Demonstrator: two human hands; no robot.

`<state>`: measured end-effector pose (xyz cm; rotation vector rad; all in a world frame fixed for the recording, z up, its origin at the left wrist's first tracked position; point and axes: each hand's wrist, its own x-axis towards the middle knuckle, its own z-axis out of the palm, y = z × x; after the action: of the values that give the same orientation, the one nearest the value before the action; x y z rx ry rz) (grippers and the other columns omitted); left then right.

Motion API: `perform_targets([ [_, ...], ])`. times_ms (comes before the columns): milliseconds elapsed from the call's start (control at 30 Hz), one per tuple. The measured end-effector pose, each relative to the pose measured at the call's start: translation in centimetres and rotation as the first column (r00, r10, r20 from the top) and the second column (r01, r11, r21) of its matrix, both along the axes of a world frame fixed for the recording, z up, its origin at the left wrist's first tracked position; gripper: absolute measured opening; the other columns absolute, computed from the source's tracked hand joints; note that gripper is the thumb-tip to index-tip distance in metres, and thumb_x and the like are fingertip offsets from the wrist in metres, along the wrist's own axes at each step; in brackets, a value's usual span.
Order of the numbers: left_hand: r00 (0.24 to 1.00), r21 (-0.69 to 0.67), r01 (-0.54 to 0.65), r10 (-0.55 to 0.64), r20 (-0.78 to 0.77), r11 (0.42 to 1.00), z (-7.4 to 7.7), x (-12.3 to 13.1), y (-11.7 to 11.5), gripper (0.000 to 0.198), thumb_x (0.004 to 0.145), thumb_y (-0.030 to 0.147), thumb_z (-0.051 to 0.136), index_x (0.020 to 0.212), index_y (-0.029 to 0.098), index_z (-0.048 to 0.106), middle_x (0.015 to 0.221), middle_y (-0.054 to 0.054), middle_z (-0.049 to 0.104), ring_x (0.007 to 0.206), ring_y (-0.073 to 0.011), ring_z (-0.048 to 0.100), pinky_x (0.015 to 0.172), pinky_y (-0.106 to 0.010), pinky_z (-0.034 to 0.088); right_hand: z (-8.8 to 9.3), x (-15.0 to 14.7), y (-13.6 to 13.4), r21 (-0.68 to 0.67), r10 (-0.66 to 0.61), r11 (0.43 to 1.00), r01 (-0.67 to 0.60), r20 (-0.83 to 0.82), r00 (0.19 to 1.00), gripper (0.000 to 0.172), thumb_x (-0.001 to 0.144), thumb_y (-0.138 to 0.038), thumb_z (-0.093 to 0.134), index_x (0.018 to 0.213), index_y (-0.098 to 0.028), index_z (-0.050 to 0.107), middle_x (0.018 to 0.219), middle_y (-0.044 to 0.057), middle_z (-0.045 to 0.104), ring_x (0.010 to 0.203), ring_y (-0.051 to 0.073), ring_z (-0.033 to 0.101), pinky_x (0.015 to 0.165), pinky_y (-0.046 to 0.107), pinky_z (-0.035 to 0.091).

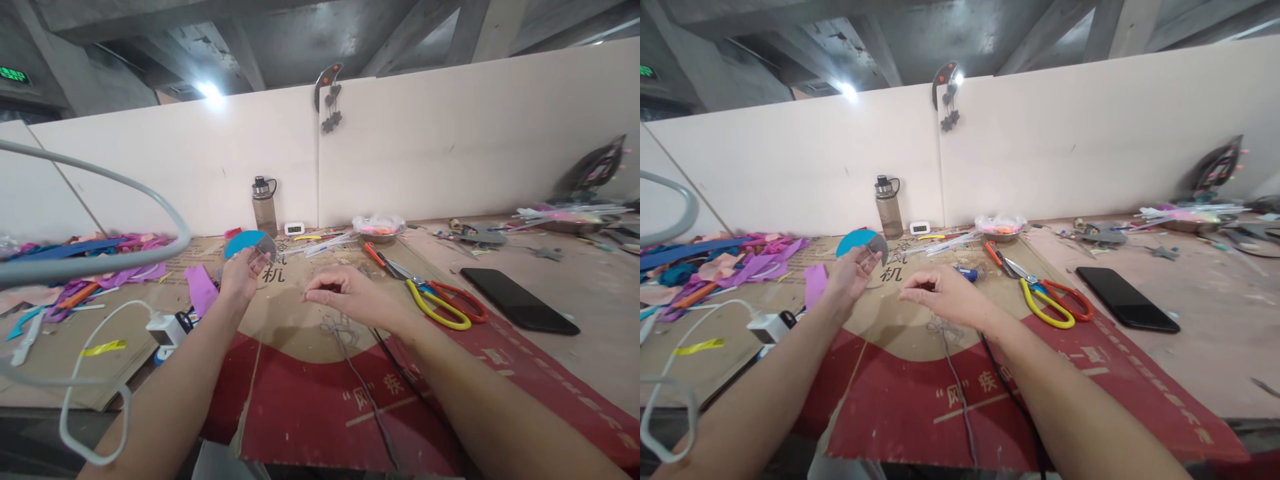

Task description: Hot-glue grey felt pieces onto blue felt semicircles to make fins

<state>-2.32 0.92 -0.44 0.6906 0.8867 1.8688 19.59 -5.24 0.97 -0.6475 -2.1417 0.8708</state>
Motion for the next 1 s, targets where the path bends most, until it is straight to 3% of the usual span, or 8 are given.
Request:
perform_targets([
  [167, 0.997, 0.017, -0.007, 0.006, 0.070, 1.000, 0.4, 0.1, -0.1, 0.011, 0.074, 0.006, 0.057, 0.065, 0.013, 0.055, 0.070, -0.006, 0.068, 0.067, -0.0138, 0.067, 0.070, -0.028, 0.057, 0.8, 1.7, 0.4, -0.047, 0.238, 0.971, -0.233, 0.233, 0.943, 0.033, 0.087, -0.044, 0.048, 0.085, -0.021, 0.071, 0.088, 0.002, 0.068, 0.083, 0.014, 0.060, 0.077, 0.025, 0.044],
  [200, 0.997, 0.025, 0.000, -0.002, 0.073, 1.000, 0.5, 0.2, -0.2, 0.011, 0.074, 0.006, 0.057, 0.066, 0.012, 0.055, 0.070, -0.006, 0.068, 0.067, -0.0137, 0.067, 0.069, -0.027, 0.057, 0.7, 2.1, 0.8, -0.052, 0.186, 0.983, -0.178, 0.277, 0.943, 0.040, 0.089, -0.047, 0.042, 0.085, -0.020, 0.071, 0.089, 0.003, 0.068, 0.083, 0.015, 0.061, 0.077, 0.026, 0.044],
  [267, 0.997, 0.043, 0.019, -0.022, 0.067, 0.999, 0.6, 0.4, -0.3, 0.010, 0.073, 0.005, 0.058, 0.066, 0.012, 0.056, 0.071, -0.006, 0.068, 0.068, -0.0137, 0.066, 0.068, -0.027, 0.057, 0.1, 2.7, 1.9, -0.025, -0.098, 0.993, 0.113, 0.331, 0.938, 0.056, 0.092, -0.052, 0.027, 0.085, -0.017, 0.070, 0.083, 0.007, 0.068, 0.078, 0.016, 0.061, 0.074, 0.028, 0.045],
  [367, 0.998, 0.072, 0.041, -0.045, 0.049, 0.997, 0.5, 0.6, -0.4, 0.009, 0.073, 0.006, 0.060, 0.067, 0.012, 0.056, 0.070, -0.005, 0.067, 0.067, -0.0133, 0.066, 0.068, -0.027, 0.057, -1.2, 3.2, 3.6, 0.134, -0.539, 0.834, 0.535, 0.407, 0.738, 0.057, 0.091, -0.054, 0.027, 0.090, -0.013, 0.067, 0.086, 0.013, 0.068, 0.081, 0.022, 0.063, 0.076, 0.032, 0.045],
  [433, 0.998, 0.085, 0.062, -0.064, 0.029, 0.994, 0.4, 0.7, -0.5, 0.009, 0.073, 0.008, 0.061, 0.067, 0.013, 0.056, 0.070, -0.005, 0.067, 0.067, -0.0131, 0.066, 0.069, -0.027, 0.057, -2.2, 3.3, 4.4, 0.242, -0.655, 0.731, 0.638, 0.511, 0.556, 0.053, 0.088, -0.055, 0.035, 0.095, -0.012, 0.066, 0.092, 0.017, 0.068, 0.087, 0.027, 0.063, 0.077, 0.035, 0.045],
  [533, 0.996, 0.113, 0.091, -0.089, -0.017, 0.989, 0.2, 0.9, -0.6, 0.008, 0.073, 0.012, 0.062, 0.068, 0.013, 0.055, 0.071, -0.005, 0.067, 0.067, -0.0131, 0.066, 0.069, -0.028, 0.056, -3.9, 3.0, 5.4, 0.268, -0.643, 0.699, 0.663, 0.641, 0.420, 0.057, 0.083, -0.059, 0.039, 0.095, -0.011, 0.066, 0.094, 0.021, 0.067, 0.087, 0.031, 0.064, 0.074, 0.039, 0.046],
  [767, 0.982, 0.126, 0.155, -0.138, -0.133, 0.980, 0.1, 1.9, -1.3, 0.020, 0.066, 0.020, 0.071, 0.069, 0.014, 0.053, 0.068, -0.003, 0.065, 0.067, -0.0135, 0.065, 0.074, -0.034, 0.055, -6.8, 2.8, 6.9, 0.081, -0.642, 0.686, 0.723, 0.534, 0.550, 0.021, 0.072, -0.032, 0.059, 0.081, -0.014, 0.067, 0.087, 0.016, 0.069, 0.079, 0.027, 0.065, 0.067, 0.034, 0.046],
  [1000, 0.985, 0.138, 0.144, -0.129, -0.118, 0.980, 0.2, 2.0, -1.4, 0.022, 0.064, 0.019, 0.073, 0.068, 0.014, 0.052, 0.066, -0.002, 0.064, 0.067, -0.0136, 0.066, 0.075, -0.033, 0.055, -6.0, 3.3, 8.2, -0.153, -0.662, 0.632, 0.760, 0.404, 0.632, 0.017, 0.067, -0.032, 0.061, 0.072, -0.016, 0.061, 0.057, 0.005, 0.061, 0.051, 0.018, 0.057, 0.047, 0.027, 0.042],
])
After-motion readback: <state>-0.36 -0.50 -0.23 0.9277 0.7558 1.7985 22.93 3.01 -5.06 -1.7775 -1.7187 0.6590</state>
